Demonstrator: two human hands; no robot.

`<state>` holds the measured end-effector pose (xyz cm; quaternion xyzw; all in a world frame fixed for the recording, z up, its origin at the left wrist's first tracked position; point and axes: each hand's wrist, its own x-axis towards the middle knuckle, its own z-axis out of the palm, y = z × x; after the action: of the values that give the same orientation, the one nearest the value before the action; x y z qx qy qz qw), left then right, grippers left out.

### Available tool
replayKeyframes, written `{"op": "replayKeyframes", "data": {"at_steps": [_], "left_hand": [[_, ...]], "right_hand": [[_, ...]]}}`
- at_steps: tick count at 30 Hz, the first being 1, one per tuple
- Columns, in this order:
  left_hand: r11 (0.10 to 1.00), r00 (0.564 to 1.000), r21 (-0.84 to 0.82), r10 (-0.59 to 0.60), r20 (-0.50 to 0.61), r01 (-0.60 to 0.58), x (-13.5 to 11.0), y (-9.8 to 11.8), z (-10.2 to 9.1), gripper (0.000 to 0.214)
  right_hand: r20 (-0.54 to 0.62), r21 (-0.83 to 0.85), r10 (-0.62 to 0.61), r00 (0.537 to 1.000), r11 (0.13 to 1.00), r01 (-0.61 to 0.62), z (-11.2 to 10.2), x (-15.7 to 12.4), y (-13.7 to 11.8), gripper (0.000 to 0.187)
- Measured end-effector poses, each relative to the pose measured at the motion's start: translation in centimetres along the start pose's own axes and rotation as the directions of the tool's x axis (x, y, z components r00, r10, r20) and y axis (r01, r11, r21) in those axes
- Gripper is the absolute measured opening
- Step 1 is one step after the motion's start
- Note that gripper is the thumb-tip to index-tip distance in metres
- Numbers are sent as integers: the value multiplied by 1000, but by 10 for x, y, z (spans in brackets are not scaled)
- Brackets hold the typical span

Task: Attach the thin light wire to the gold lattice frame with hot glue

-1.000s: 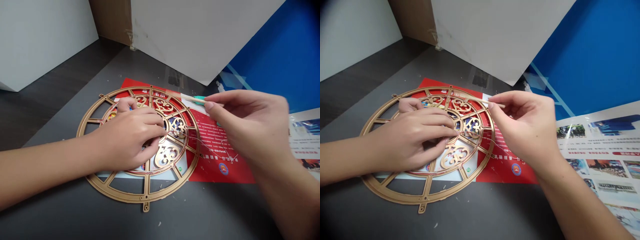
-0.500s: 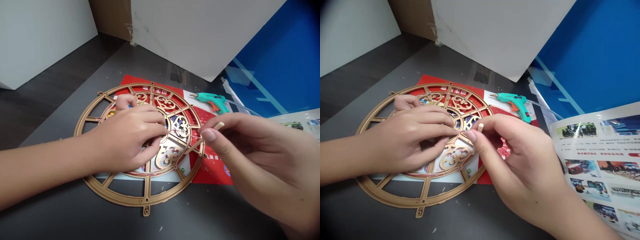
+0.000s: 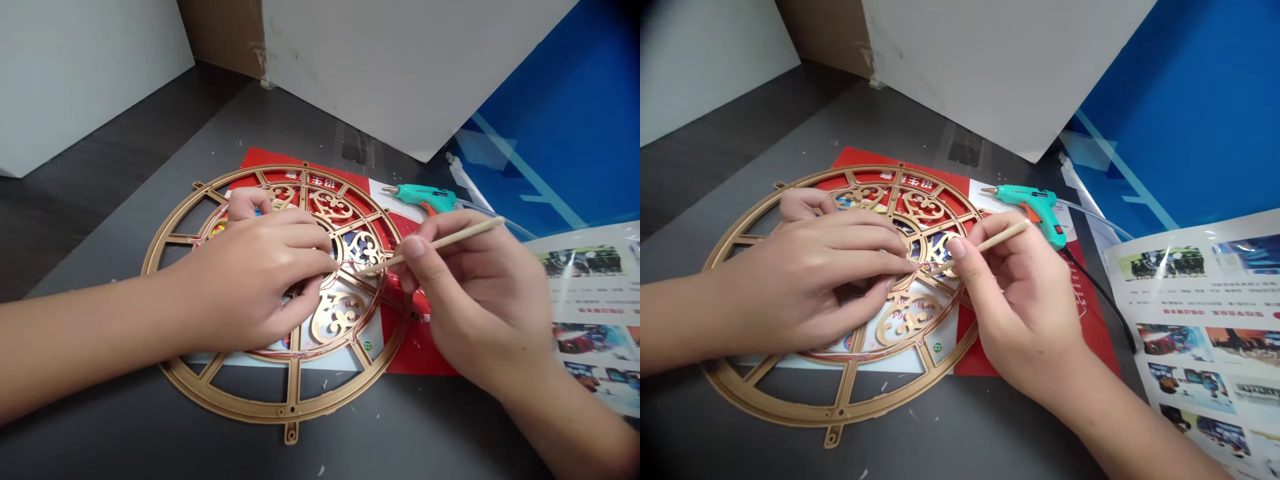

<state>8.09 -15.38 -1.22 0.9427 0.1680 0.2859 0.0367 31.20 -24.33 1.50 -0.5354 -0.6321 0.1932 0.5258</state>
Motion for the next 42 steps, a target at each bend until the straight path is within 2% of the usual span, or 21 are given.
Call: {"op": "replayKeyframes", "data": {"at_steps": [3, 9, 22, 30, 38, 42], "left_hand": [[1000, 1000, 1, 1, 4, -1, 0, 0, 1, 32], [1000, 1000, -2, -5, 10, 5, 1, 0, 1, 31], [1000, 999, -11, -15, 42, 16, 1, -2, -1, 32], [999, 996, -36, -35, 83, 38, 0, -3, -3, 30], [1000, 999, -7, -9, 50, 10, 0, -1, 1, 34], [1000, 999, -5, -1, 44, 1, -1, -1, 0, 34]], "right_hand": [[37, -48, 2, 999, 999, 0, 5, -4, 10, 12], [36, -156, -42, 998, 987, 47, 7, -13, 17, 15], [89, -211, -64, 994, 974, 82, 10, -17, 25, 19], [154, -194, -106, 982, 971, 136, 11, -13, 21, 13], [35, -258, -154, 987, 953, 158, 8, -18, 25, 10], [52, -257, -190, 980, 946, 197, 7, -18, 26, 10]]}}
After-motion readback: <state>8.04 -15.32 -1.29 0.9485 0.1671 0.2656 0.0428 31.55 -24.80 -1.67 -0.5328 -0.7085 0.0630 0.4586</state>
